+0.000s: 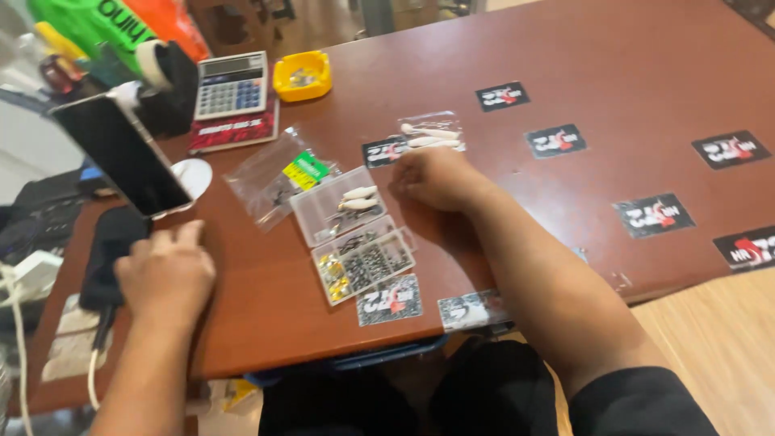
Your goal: Organizing small fishing tackle components like hooks and weights into a plastic storage box
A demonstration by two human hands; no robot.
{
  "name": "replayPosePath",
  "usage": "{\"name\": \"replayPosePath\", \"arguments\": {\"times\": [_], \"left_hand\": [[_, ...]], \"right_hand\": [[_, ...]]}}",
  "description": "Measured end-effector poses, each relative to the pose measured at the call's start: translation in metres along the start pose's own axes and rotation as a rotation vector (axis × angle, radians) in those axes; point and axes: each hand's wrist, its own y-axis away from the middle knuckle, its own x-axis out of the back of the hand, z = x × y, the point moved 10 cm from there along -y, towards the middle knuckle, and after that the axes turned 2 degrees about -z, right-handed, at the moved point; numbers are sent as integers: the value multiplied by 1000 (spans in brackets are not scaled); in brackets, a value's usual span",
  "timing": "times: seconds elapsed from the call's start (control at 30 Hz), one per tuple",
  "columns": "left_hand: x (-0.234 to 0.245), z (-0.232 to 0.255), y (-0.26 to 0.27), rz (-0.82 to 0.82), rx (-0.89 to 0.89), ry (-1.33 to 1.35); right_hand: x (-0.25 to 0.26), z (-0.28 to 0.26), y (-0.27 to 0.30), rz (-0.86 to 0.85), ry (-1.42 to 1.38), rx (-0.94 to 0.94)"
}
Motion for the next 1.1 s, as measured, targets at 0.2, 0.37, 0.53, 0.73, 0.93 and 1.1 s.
{"name": "replayPosePath", "arguments": {"times": [0.2, 0.37, 0.53, 0.73, 0.93, 1.1], "left_hand": [[-6, -20, -37, -616, 139, -20], [-66, -33, -27, -139, -95, -69], [-49, -31, -16, 37, -181, -44], [39, 22, -26, 134, -172, -66], [131, 109, -65, 269, -344, 754], [176, 165, -89, 203, -570, 1032]], "right_hand": [[1, -6, -1, 53, -1, 193], [6, -4, 2, 48, -41, 23], [4, -5, 1, 39, -31, 32], [4, -5, 1, 38, -18, 53], [-10, 12, -7, -14, 110, 1], [5, -9, 2, 16, 136, 57]]}}
